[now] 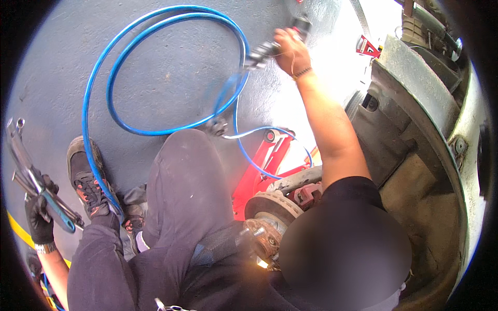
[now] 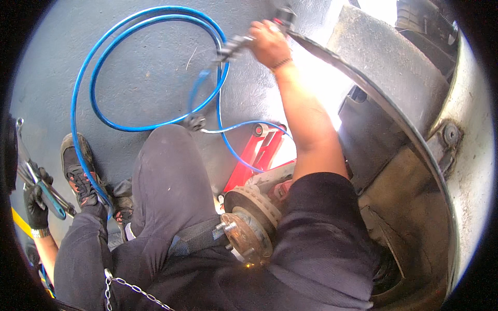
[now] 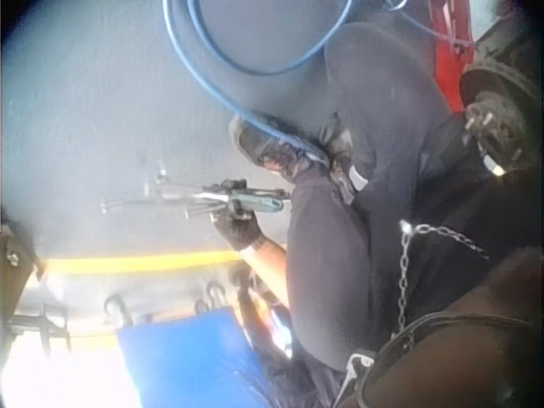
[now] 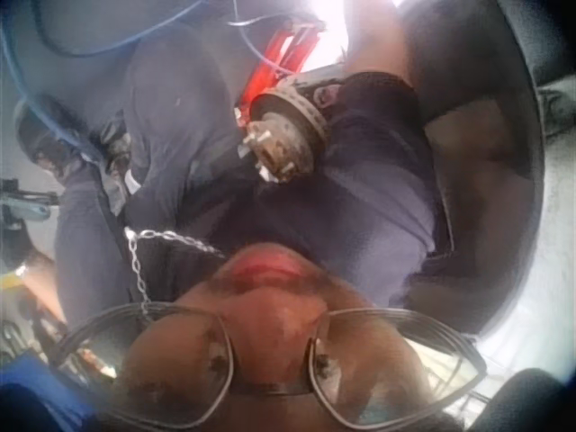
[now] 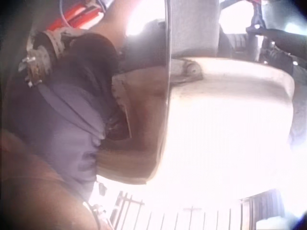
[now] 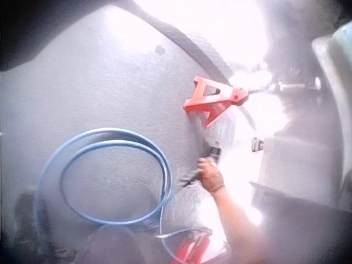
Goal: The person works on a car's front brake assembly in a garage. They use a pneumatic impact wrench and a ratchet to remove and install bolts on the brake caliper and rotor. The person also picks up tools and a rag from the floor and moves around the vehicle.
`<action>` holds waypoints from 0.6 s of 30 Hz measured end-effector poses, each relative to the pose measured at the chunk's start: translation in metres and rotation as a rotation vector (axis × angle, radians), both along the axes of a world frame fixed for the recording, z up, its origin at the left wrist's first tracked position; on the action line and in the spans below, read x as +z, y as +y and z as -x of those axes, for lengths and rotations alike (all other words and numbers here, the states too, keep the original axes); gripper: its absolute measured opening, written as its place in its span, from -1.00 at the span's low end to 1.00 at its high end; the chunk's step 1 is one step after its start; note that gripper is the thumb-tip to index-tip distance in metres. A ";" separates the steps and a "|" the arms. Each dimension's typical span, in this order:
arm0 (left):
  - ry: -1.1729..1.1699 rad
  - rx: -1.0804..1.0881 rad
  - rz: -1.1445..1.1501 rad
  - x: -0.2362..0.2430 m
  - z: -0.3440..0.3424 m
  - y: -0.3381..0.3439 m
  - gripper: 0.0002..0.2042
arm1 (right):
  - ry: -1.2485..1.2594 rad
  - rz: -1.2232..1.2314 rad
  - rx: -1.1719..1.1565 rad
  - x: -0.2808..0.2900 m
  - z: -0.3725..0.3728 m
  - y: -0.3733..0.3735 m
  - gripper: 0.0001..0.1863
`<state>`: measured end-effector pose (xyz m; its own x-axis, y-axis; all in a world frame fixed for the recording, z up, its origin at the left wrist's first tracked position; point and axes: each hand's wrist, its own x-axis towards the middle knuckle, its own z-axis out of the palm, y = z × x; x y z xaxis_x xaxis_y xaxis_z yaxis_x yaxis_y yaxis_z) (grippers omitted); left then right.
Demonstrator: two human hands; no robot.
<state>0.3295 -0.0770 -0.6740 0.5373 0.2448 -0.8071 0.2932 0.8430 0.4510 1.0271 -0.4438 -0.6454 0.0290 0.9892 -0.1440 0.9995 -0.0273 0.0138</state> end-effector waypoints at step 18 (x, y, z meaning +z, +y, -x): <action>-0.031 -0.032 0.051 -0.012 0.042 0.008 -0.24 | -0.498 1.534 -1.148 0.032 -0.001 -0.075 -0.53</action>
<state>0.2878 -0.0690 -0.6859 0.5689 0.1862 -0.8010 0.3071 0.8555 0.4169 1.0285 -0.5189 -0.6136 0.7514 -0.4451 -0.4871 0.4247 -0.2387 0.8733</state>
